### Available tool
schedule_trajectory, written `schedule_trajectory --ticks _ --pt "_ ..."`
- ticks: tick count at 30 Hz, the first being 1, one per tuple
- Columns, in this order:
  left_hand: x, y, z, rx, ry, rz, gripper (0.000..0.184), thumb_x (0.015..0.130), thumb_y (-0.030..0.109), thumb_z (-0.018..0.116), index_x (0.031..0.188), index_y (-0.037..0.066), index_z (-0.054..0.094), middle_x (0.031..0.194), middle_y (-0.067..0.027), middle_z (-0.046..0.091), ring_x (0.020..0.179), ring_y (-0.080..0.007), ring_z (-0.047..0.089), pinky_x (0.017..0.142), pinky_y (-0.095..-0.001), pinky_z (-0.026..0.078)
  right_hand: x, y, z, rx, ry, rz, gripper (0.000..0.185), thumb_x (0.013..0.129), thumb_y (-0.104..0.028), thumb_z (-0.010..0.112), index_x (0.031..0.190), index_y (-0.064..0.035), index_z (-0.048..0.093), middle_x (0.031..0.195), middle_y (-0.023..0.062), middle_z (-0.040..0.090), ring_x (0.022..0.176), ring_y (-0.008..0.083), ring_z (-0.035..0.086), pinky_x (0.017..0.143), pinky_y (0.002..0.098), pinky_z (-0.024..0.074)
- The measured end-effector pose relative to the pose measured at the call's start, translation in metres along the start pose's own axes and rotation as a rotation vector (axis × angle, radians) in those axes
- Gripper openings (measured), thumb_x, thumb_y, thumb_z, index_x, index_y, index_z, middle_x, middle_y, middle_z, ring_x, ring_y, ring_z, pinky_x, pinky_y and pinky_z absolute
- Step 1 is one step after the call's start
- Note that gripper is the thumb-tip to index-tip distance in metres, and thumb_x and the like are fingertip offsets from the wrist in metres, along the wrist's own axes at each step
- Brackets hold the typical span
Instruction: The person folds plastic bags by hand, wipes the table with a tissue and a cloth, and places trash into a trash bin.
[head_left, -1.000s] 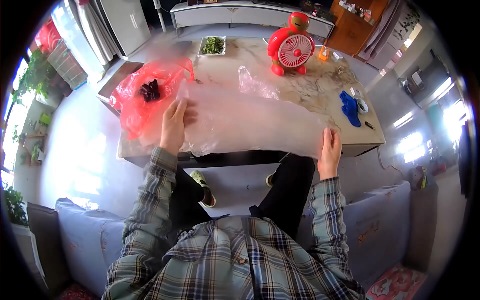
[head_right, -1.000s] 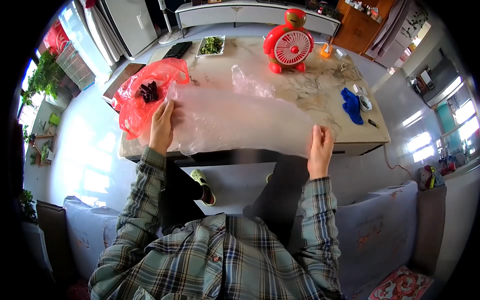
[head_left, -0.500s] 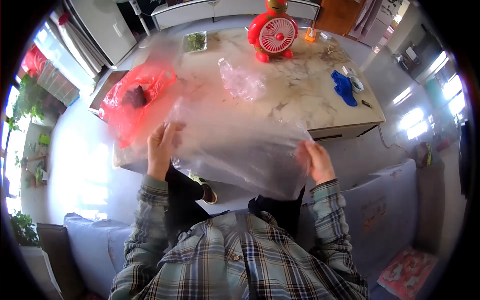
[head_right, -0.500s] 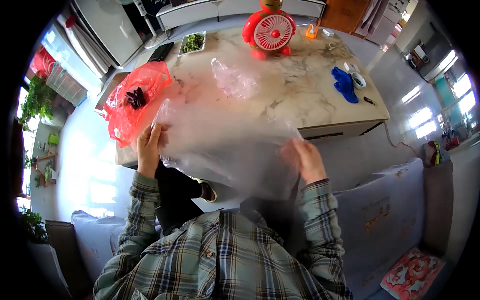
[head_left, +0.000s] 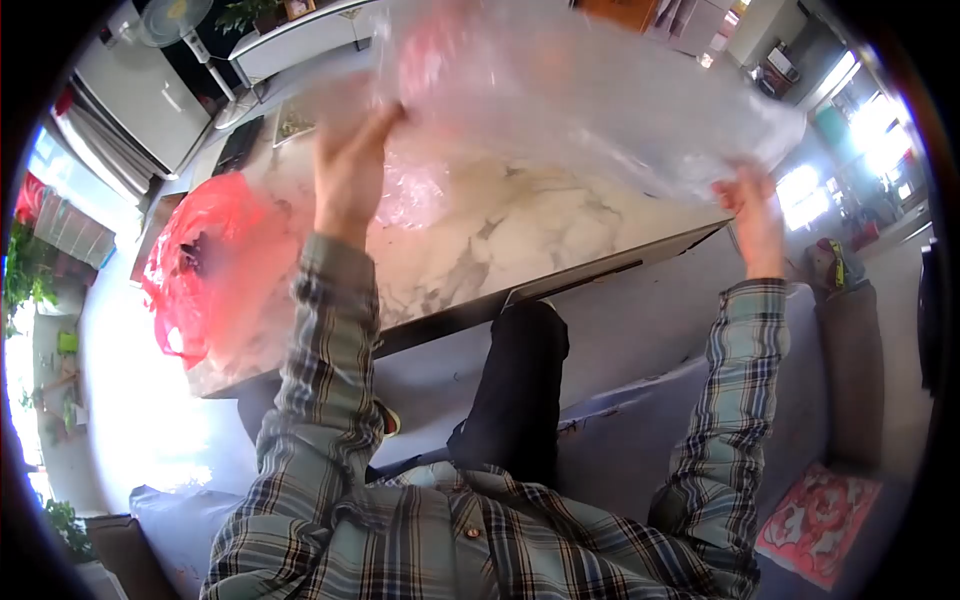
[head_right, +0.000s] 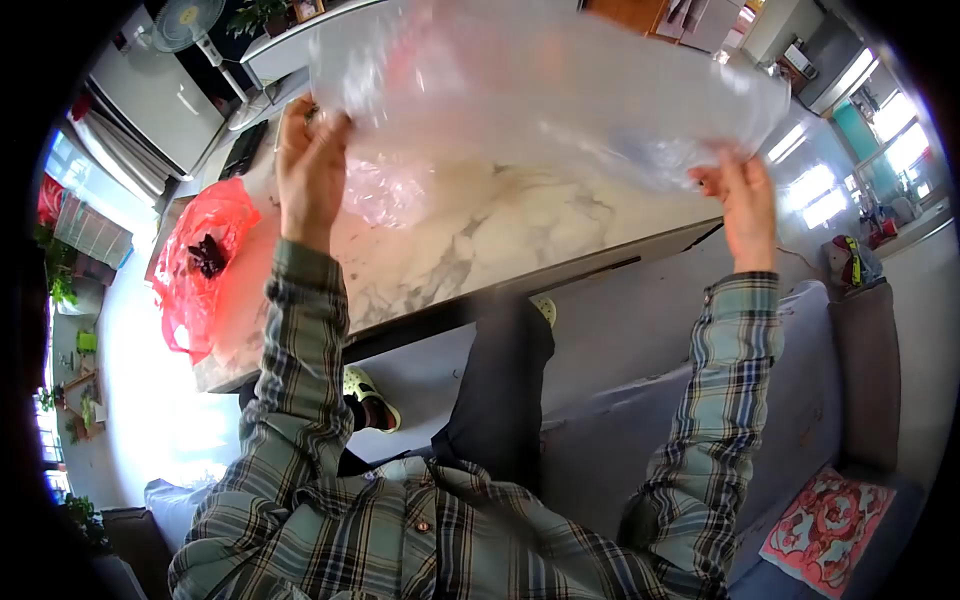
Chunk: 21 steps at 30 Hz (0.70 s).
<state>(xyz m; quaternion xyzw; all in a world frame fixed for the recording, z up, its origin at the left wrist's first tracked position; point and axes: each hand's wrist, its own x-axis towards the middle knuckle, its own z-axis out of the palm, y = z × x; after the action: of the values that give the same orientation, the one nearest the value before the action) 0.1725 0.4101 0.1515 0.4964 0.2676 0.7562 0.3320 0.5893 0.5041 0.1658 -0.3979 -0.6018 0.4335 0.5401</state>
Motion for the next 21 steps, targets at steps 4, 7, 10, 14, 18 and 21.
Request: schedule_trajectory --ticks 4,7,10,14,18,21 --pt "-0.057 -0.074 -0.025 0.481 -0.067 -0.248 0.034 0.078 -0.003 0.051 0.112 -0.002 0.047 0.067 -0.0005 0.047 0.062 -0.0111 0.049 0.059 -0.0228 0.041 -0.014 0.103 -0.017 -0.146 -0.146 0.206 0.03 0.087 -0.021 0.053 0.11 -0.0024 0.052 0.107 0.0029 0.056 0.091 0.0122 0.055 0.079 0.0249 0.0429" --pt "-0.095 -0.094 -0.041 0.999 -0.282 -0.406 0.039 0.076 -0.002 0.053 0.114 0.006 0.048 0.063 -0.0055 0.049 0.059 -0.0118 0.05 0.059 -0.0239 0.042 -0.019 0.165 -0.015 -0.375 -0.25 0.236 0.028 0.084 -0.015 0.054 0.108 -0.0003 0.053 0.1 0.0023 0.058 0.092 0.0076 0.051 0.083 0.0228 0.0394" --pt "-0.117 -0.093 -0.035 0.923 -0.462 -0.405 0.047 0.069 -0.001 0.057 0.114 0.01 0.049 0.098 -0.013 0.058 0.093 -0.0249 0.057 0.082 -0.0319 0.044 -0.027 0.19 -0.01 -0.456 -0.332 0.299 0.025 0.083 -0.012 0.055 0.106 -0.0007 0.054 0.097 0.0031 0.059 0.09 0.0071 0.051 0.081 0.0227 0.0395" --pt "-0.13 -0.112 -0.038 1.124 -0.692 -0.255 0.051 0.064 0.006 0.063 0.113 0.013 0.051 0.119 -0.0091 0.048 0.116 -0.0269 0.041 0.097 -0.0363 0.035 -0.027 0.174 -0.002 -0.457 -0.375 0.289 0.024 0.082 -0.013 0.056 0.103 -0.0024 0.055 0.093 0.0019 0.059 0.085 0.0075 0.052 0.078 0.0219 0.0406" --pt "-0.133 -0.118 -0.033 1.236 -0.713 -0.059 0.04 0.066 0.006 0.063 0.105 0.011 0.057 0.111 -0.0102 0.054 0.111 -0.0259 0.045 0.093 -0.0352 0.037 -0.015 0.178 -0.006 -0.639 -0.346 0.231 0.026 0.083 -0.025 0.055 0.094 -0.0007 0.055 0.077 0.0061 0.058 0.069 0.0131 0.052 0.067 0.0258 0.0414" --pt "-0.127 -0.126 -0.037 1.119 -0.509 -0.385 0.029 0.069 0.008 0.064 0.097 0.009 0.06 0.103 -0.0099 0.058 0.099 -0.0259 0.053 0.084 -0.0343 0.042 -0.008 0.181 -0.006 -0.668 -0.195 0.255 0.037 0.084 -0.036 0.052 0.081 0.0015 0.054 0.066 0.0114 0.054 0.062 0.0164 0.051 0.06 0.03 0.0397"
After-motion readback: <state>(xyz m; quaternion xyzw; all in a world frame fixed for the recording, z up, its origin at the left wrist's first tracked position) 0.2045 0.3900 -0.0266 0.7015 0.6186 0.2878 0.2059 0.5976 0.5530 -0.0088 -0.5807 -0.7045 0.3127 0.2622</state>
